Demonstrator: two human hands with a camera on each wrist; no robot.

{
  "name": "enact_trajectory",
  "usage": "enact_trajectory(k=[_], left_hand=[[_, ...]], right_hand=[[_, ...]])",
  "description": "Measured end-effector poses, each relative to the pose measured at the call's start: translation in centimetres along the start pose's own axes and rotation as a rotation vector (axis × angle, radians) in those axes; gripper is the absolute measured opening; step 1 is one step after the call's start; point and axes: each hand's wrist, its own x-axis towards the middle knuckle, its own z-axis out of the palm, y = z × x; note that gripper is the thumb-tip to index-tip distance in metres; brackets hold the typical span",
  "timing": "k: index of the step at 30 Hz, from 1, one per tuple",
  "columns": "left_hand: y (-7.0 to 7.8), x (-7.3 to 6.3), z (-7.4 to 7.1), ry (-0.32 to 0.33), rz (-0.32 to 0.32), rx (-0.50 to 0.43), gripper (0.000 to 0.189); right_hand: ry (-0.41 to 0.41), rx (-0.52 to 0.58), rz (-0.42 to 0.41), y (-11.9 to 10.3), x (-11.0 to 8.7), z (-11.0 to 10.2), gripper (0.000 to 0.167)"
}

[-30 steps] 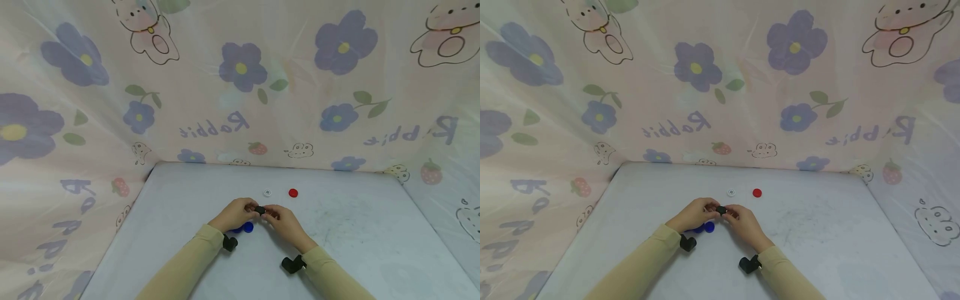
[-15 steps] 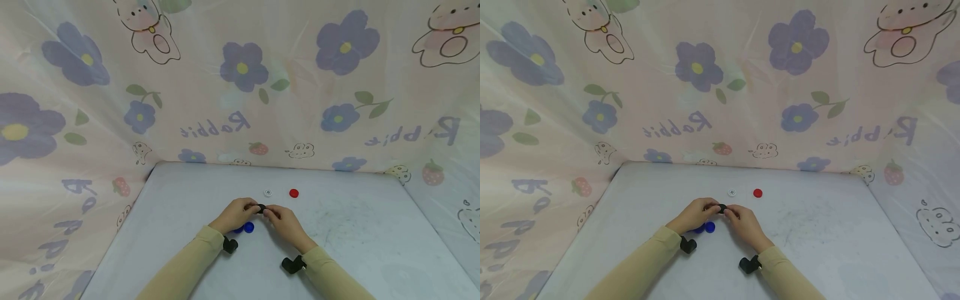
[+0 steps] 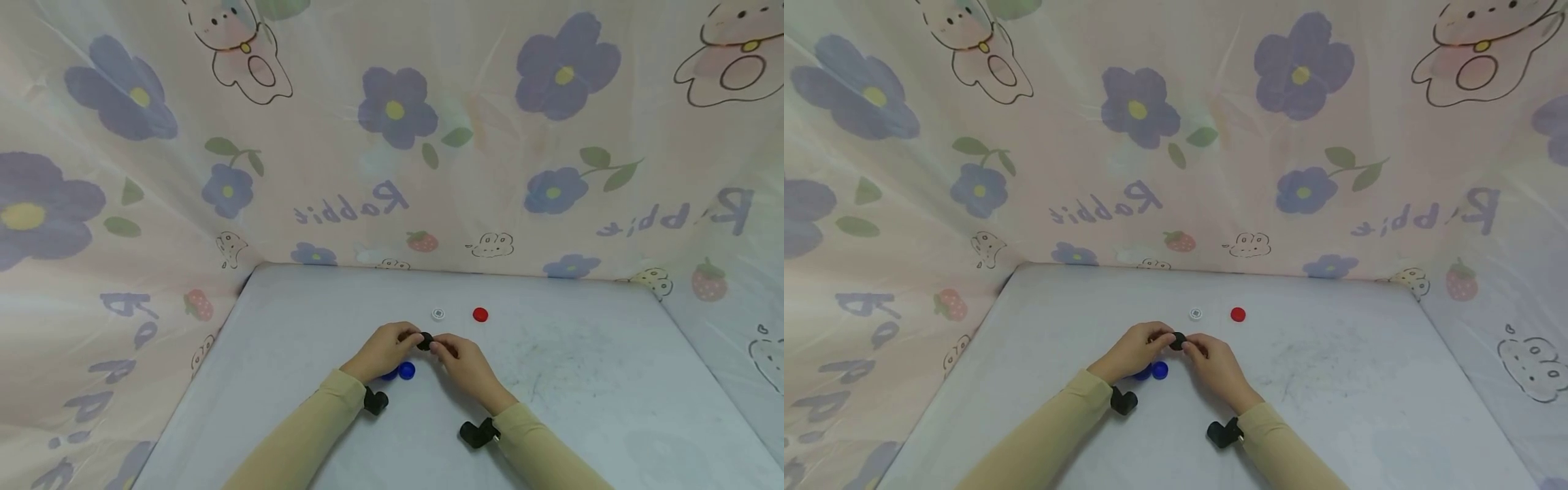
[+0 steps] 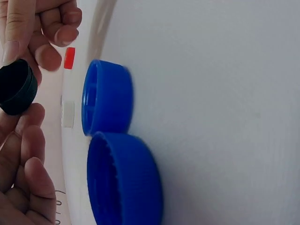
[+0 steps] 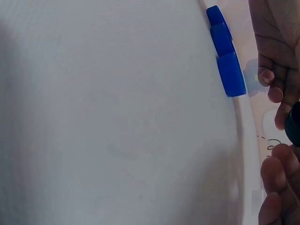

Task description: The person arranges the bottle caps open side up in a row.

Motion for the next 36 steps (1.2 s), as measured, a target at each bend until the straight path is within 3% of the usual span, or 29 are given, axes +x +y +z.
enact_trajectory(k=[9, 21, 28, 36], left_hand=[[-0.08, 0.08, 0.17, 0.012, 0.000, -0.013, 0.027], [0.17, -0.14, 0.17, 0.023, 0.006, -0.064, 0.020], [0.59, -0.34, 0.05, -0.014, -0.019, -0.100, 0.024], [0.79, -0.49, -0.03, -0.056, 0.006, -0.081, 0.028]], right_hand=[[0.002, 0.031, 0.005, -0.46, -0.12, 0.04, 0.034], [0.014, 0.030, 0.010, -0.68, -0.33, -0.07, 0.032], [0.019, 0.016, 0.005, -0.34, -0.32, -0.20, 0.030], [-0.012, -0.008, 0.005, -0.08, -0.57, -0.45, 0.029]])
